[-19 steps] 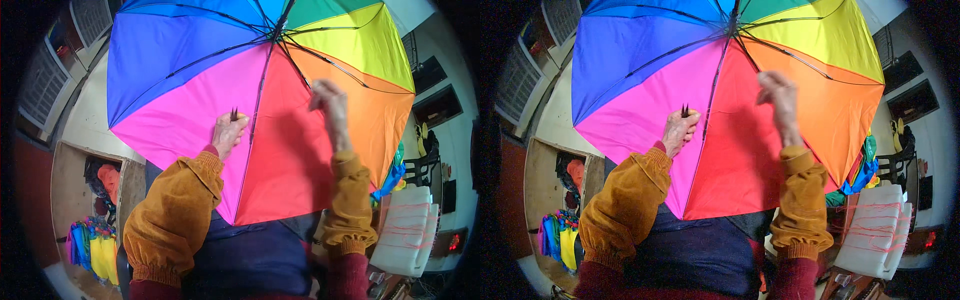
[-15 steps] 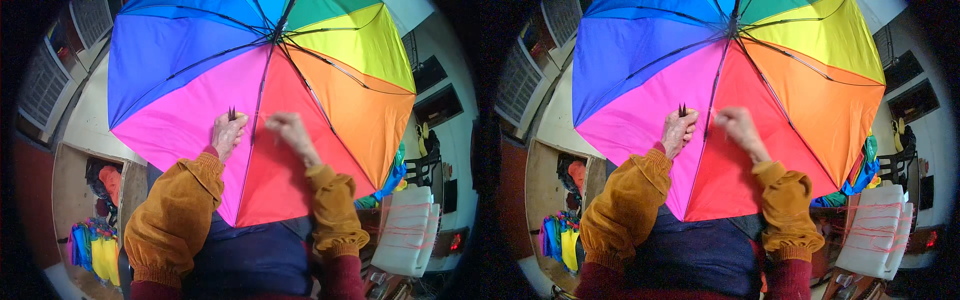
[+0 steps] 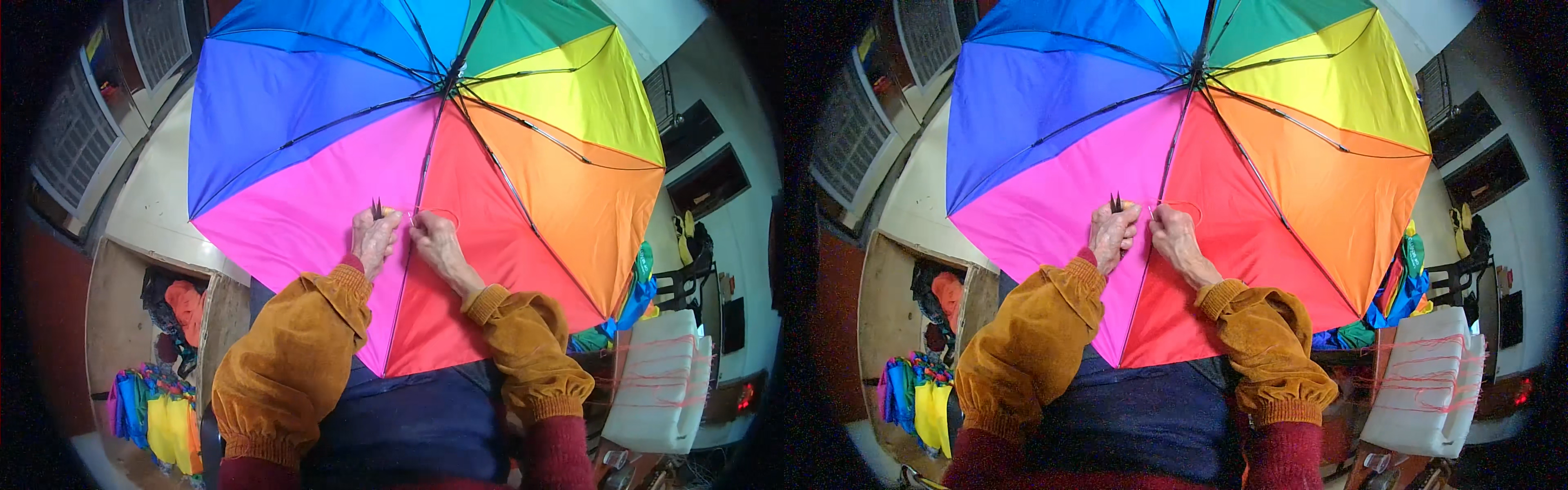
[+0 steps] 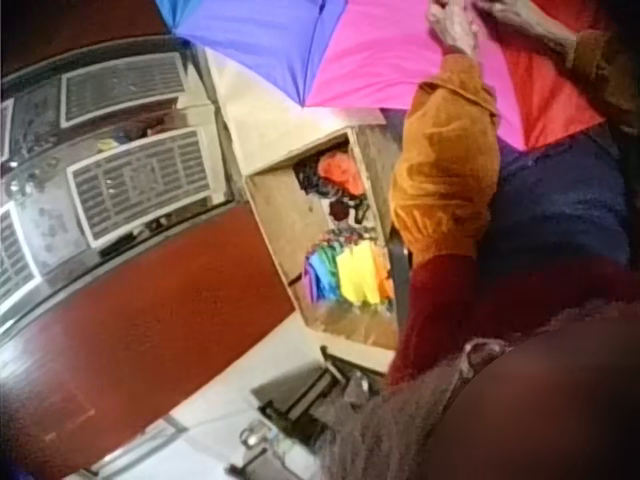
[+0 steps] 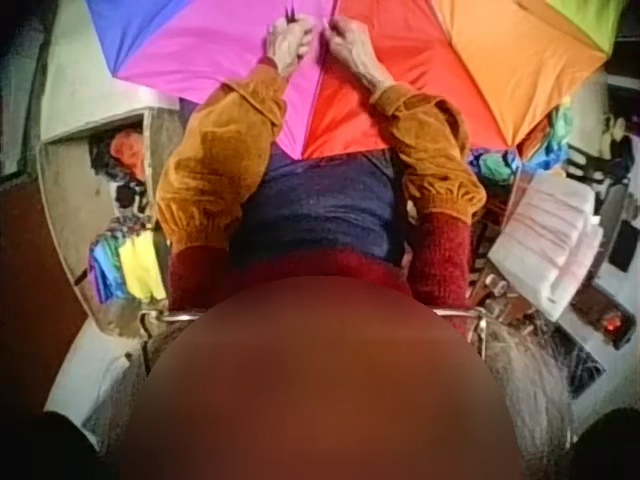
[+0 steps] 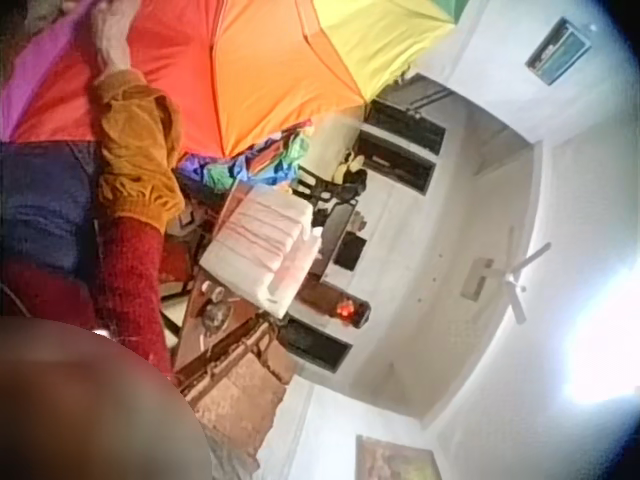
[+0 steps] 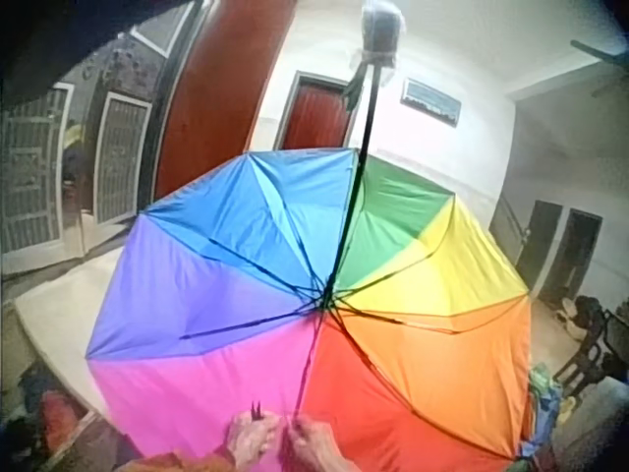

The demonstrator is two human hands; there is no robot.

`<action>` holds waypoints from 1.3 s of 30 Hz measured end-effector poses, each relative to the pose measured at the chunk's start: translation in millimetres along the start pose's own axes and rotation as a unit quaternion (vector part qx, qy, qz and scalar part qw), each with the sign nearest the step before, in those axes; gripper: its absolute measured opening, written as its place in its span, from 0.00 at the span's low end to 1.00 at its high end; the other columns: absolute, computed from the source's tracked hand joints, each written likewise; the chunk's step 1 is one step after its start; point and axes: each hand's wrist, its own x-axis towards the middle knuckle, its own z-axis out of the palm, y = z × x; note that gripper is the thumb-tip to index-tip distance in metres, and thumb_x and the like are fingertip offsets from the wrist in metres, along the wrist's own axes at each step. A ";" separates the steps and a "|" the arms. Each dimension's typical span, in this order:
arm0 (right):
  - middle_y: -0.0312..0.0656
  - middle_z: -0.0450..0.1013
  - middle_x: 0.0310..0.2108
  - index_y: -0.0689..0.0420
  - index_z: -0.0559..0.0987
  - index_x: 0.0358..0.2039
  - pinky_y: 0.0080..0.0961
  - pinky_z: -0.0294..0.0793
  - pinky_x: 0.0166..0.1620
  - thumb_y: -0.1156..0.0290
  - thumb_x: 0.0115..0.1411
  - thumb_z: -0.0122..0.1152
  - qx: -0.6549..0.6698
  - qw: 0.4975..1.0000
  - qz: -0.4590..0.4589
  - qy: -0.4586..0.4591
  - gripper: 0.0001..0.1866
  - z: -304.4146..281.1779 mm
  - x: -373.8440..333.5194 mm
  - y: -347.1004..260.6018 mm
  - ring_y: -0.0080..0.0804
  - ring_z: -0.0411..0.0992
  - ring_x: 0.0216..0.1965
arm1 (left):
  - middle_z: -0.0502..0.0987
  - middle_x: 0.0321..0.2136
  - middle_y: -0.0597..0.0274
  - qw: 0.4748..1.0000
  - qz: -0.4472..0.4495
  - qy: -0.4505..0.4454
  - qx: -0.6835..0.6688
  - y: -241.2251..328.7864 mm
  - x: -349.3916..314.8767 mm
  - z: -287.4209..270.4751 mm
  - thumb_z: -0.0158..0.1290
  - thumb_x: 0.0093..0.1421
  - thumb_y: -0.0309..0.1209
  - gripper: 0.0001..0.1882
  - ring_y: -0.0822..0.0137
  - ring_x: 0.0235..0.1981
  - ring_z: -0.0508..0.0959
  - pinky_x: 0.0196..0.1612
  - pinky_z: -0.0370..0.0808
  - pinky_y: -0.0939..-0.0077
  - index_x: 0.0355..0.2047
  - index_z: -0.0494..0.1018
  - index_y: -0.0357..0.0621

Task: Repairing or adjusting the ribs and fabric of a multi-colored umbrella.

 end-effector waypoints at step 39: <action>0.29 0.54 0.15 0.55 0.65 0.23 0.26 0.71 0.29 0.68 0.61 0.50 0.465 0.874 0.015 0.138 0.10 -145.3 75.3 -82.8 0.19 0.57 0.17 | 0.66 0.16 0.71 0.973 -0.035 -0.098 0.204 13.3 2.5 -5.4 0.52 0.52 0.26 0.03 0.83 0.14 0.63 0.13 0.57 0.89 0.28 0.69 0.44</action>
